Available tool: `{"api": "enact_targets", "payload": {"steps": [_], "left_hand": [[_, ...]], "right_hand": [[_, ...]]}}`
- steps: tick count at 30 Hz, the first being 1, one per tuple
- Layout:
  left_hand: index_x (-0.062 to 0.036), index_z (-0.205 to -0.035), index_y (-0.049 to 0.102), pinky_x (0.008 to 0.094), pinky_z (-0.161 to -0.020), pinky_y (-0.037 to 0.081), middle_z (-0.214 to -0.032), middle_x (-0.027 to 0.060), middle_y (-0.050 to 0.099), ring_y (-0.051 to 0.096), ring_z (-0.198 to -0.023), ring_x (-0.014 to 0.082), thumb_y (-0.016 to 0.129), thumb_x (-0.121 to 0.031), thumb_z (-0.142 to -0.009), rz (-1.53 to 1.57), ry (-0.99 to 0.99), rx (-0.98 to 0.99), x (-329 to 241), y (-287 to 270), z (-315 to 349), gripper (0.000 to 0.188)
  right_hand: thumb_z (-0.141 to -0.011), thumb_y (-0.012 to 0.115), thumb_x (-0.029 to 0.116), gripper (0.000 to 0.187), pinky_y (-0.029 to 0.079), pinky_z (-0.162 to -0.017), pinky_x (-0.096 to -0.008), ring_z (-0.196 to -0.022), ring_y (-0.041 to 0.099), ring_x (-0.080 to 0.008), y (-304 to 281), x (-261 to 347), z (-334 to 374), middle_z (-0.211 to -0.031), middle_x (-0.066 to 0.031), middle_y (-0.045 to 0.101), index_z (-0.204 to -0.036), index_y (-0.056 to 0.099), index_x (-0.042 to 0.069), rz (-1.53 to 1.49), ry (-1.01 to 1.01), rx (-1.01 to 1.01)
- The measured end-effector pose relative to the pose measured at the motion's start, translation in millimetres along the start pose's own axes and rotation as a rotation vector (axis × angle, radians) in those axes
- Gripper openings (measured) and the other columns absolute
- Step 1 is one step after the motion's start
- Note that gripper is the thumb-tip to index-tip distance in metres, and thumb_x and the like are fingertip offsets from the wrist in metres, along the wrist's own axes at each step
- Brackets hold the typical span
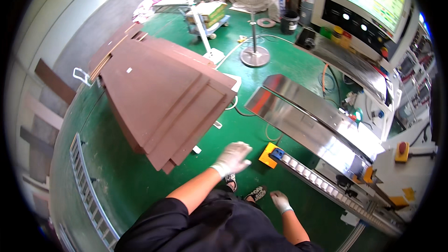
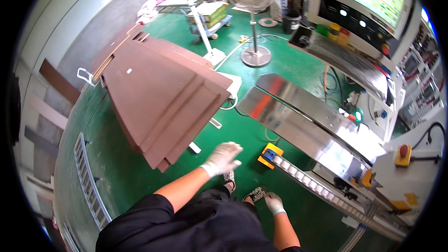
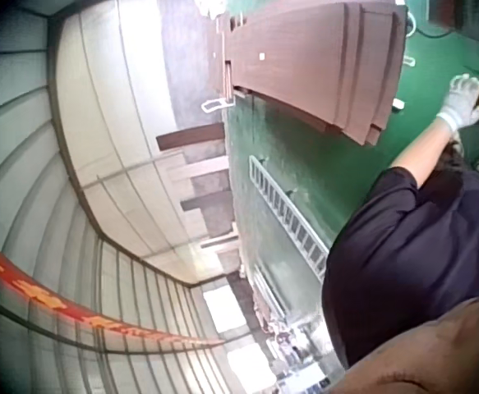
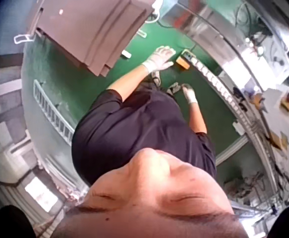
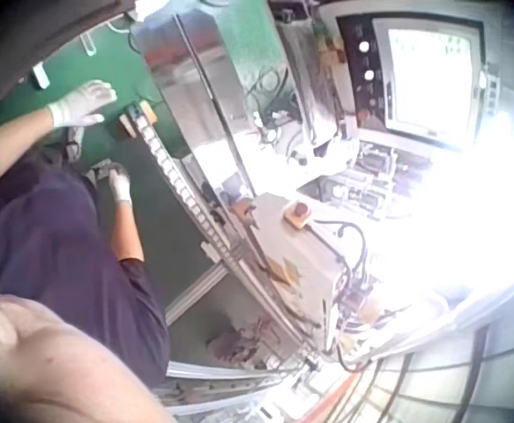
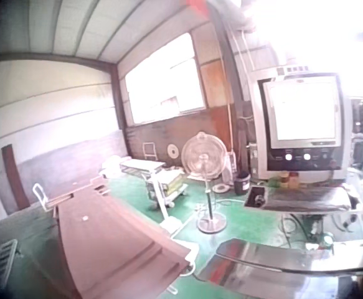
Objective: The person feeds several wood panels into a woodworking machine, moving them from a stack to the machine's intake and placing them onto the guide rail one by one.
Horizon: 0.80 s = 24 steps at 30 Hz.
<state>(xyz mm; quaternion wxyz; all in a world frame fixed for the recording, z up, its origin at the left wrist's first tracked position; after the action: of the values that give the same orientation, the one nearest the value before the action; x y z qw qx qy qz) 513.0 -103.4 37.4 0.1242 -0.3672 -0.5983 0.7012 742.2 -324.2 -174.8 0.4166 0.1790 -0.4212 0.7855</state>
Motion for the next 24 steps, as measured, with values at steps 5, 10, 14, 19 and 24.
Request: {"api": "enact_targets", "payload": {"steps": [5, 10, 14, 19, 24], "left_hand": [[-0.003, -0.111, 0.063, 0.0496, -0.102, 0.046, -0.118, 0.0208, 0.064, 0.058, -0.115, 0.0395, 0.065, -0.016, -0.087, -0.157, -0.595, -0.853, 191, -97, 168, 0.027], [0.0027, -0.131, 0.056, 0.0522, -0.104, 0.046, -0.129, 0.0272, 0.06, 0.058, -0.119, 0.0449, 0.056, -0.037, -0.1, -0.069, -1.465, -1.051, 354, -93, 326, 0.05], [0.001, -0.126, 0.058, 0.0531, -0.089, 0.053, -0.121, 0.0287, 0.06, 0.064, -0.107, 0.0451, 0.049, -0.049, -0.102, 0.085, -1.595, -0.792, 393, -82, 295, 0.056], [0.003, -0.122, 0.057, 0.0528, -0.087, 0.052, -0.123, 0.0282, 0.058, 0.062, -0.105, 0.0464, 0.044, -0.044, -0.104, 0.087, -1.486, -0.857, 389, -89, 304, 0.052], [0.0028, -0.116, 0.057, 0.0528, -0.084, 0.051, -0.11, 0.0269, 0.062, 0.062, -0.103, 0.0453, 0.049, -0.039, -0.104, 0.185, -1.361, -1.005, 409, -78, 336, 0.045]], "right_hand": [[-0.099, 0.057, 0.036, 0.035, 0.049, -0.073, -0.0384, -0.081, 0.063, -0.0261, 26, -112, 27, -0.088, -0.012, 0.068, -0.102, 0.068, 0.003, -0.132, 0.347, 0.017], [-0.1, 0.057, 0.032, 0.026, 0.04, -0.044, -0.0342, -0.049, 0.052, -0.0179, 14, -182, 59, -0.066, -0.0054, 0.059, -0.089, 0.059, 0.009, -0.518, 0.642, -0.253], [-0.102, 0.052, 0.033, 0.024, 0.035, -0.044, -0.0353, -0.05, 0.048, -0.0186, 9, -236, 77, -0.064, -0.0054, 0.054, -0.094, 0.056, 0.01, -0.587, 0.896, -0.458], [-0.099, 0.063, 0.026, 0.019, 0.045, -0.049, -0.0339, -0.056, 0.059, -0.0178, 88, -47, 16, -0.073, -0.0087, 0.066, -0.102, 0.068, 0.007, -0.853, 0.591, -0.377], [-0.097, 0.064, 0.03, 0.03, 0.054, -0.087, -0.0372, -0.097, 0.072, -0.0301, 141, 213, -16, -0.1, -0.0164, 0.075, -0.11, 0.073, 0.005, 0.178, -0.062, 0.162]]}}
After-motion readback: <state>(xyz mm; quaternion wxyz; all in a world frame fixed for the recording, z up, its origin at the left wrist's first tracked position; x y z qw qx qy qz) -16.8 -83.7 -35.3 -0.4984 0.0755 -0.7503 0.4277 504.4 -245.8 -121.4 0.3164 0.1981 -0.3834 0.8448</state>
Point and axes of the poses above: each hand's wrist, its own z-axis away from the middle knuckle, its own y-axis out of the palm, x = y × z, the point moved 6 cm from there along -z, towards the middle knuckle
